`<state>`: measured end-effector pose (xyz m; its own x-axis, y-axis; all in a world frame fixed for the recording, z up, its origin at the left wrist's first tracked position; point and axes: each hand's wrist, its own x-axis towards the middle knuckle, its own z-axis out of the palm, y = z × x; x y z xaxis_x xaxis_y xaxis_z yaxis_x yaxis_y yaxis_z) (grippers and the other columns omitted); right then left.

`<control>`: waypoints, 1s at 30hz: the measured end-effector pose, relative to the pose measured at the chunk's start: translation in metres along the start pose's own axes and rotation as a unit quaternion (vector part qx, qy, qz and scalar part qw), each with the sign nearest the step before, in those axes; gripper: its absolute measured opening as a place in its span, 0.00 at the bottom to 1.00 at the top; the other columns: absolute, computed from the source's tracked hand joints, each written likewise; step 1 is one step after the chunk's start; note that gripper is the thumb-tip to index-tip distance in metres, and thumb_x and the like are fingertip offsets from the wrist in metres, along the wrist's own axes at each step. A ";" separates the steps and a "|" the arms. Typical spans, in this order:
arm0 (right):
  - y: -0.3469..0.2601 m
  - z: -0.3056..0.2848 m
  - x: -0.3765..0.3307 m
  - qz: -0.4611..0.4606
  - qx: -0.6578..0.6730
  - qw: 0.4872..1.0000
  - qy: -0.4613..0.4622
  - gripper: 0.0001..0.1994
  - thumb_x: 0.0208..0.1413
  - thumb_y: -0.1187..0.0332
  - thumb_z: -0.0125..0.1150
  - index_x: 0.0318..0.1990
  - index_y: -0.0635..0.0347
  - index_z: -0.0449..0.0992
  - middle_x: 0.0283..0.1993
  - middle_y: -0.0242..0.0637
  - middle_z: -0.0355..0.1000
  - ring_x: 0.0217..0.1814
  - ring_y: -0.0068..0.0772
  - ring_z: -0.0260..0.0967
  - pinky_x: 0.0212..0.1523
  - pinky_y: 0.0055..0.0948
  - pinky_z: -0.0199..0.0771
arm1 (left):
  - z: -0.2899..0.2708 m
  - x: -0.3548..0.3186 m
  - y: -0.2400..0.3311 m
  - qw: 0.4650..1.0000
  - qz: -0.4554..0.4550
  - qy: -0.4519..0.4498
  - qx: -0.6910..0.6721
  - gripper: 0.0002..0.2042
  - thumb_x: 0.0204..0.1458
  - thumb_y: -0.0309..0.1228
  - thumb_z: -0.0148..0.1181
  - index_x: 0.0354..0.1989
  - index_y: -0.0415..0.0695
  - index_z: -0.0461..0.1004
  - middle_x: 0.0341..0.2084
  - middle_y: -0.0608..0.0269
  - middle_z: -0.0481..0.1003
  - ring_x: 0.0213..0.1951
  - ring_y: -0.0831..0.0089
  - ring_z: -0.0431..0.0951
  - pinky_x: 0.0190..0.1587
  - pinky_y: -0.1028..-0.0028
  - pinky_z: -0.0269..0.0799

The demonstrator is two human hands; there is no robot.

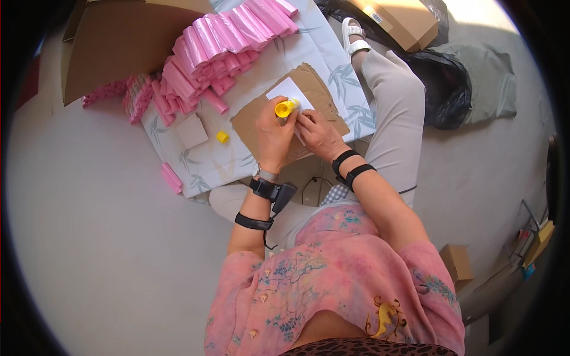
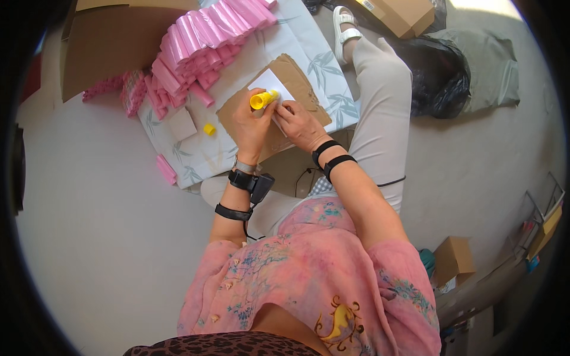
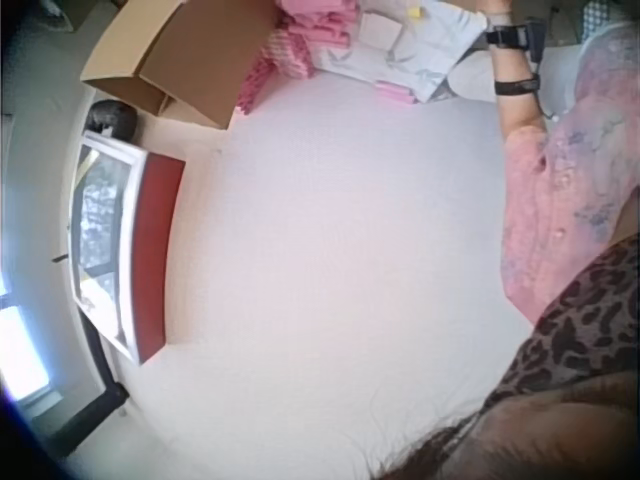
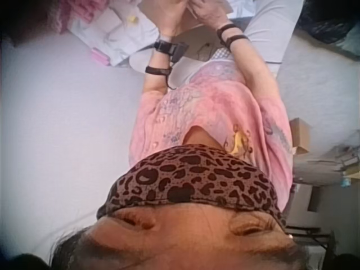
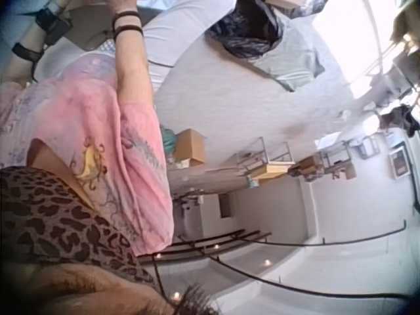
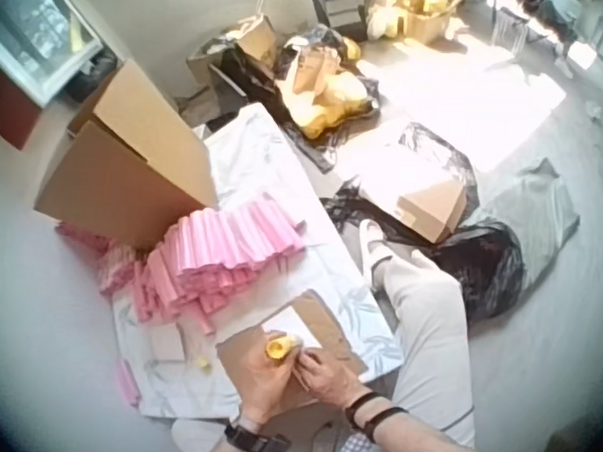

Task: Applying adhesive labels to small plastic bottles.

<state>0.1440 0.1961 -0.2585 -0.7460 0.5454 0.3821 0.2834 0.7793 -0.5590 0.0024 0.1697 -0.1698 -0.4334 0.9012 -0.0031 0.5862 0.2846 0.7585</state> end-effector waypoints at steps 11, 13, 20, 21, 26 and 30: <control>0.000 -0.005 -0.002 -0.006 0.006 1.000 0.018 0.18 0.48 0.73 0.63 0.48 0.66 0.80 0.52 0.39 0.73 0.60 0.44 0.68 0.59 0.39 0.72 | 0.013 -0.009 -0.007 0.999 -0.031 0.029 -0.031 0.15 0.57 0.27 0.70 0.50 0.43 0.75 0.38 0.53 0.81 0.39 0.58 0.83 0.43 0.66 0.77; 0.001 -0.005 -0.002 -0.007 0.008 1.000 0.015 0.17 0.48 0.73 0.63 0.47 0.66 0.81 0.52 0.39 0.73 0.60 0.44 0.68 0.59 0.39 0.72 | 0.017 -0.010 -0.005 0.998 -0.028 0.041 -0.034 0.14 0.57 0.28 0.70 0.49 0.43 0.75 0.38 0.53 0.81 0.39 0.59 0.83 0.42 0.66 0.77; 0.000 -0.004 -0.002 0.003 0.007 1.000 0.002 0.16 0.51 0.70 0.60 0.48 0.62 0.82 0.52 0.37 0.73 0.63 0.43 0.66 0.63 0.40 0.69 | 0.024 -0.004 -0.001 0.999 -0.028 0.039 -0.004 0.14 0.57 0.30 0.70 0.49 0.43 0.75 0.38 0.54 0.80 0.38 0.58 0.82 0.41 0.65 0.77; 0.000 -0.003 -0.002 0.003 0.007 1.000 0.002 0.16 0.51 0.70 0.60 0.48 0.62 0.82 0.52 0.37 0.73 0.63 0.43 0.66 0.63 0.40 0.69 | 0.025 -0.003 0.002 0.999 -0.031 0.037 -0.010 0.14 0.57 0.30 0.70 0.48 0.42 0.74 0.38 0.54 0.80 0.38 0.57 0.82 0.41 0.65 0.77; 0.002 -0.003 -0.002 -0.007 -0.009 1.000 0.013 0.17 0.50 0.71 0.61 0.48 0.63 0.82 0.53 0.38 0.73 0.62 0.44 0.66 0.62 0.40 0.70 | 0.024 0.000 0.004 0.999 -0.019 0.035 -0.006 0.14 0.58 0.30 0.69 0.48 0.42 0.73 0.38 0.52 0.79 0.38 0.56 0.82 0.41 0.64 0.76; 0.002 -0.003 -0.001 -0.010 -0.003 1.000 0.012 0.17 0.50 0.71 0.61 0.48 0.63 0.82 0.53 0.38 0.73 0.62 0.43 0.66 0.62 0.40 0.70 | 0.018 -0.002 0.000 1.000 -0.013 0.022 -0.003 0.13 0.58 0.29 0.68 0.48 0.42 0.73 0.37 0.53 0.79 0.38 0.57 0.82 0.42 0.65 0.76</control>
<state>0.1472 0.1978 -0.2572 -0.7372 0.5372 0.4098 0.2723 0.7913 -0.5475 0.0157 0.1734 -0.1820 -0.4786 0.8780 0.0048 0.5700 0.3065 0.7624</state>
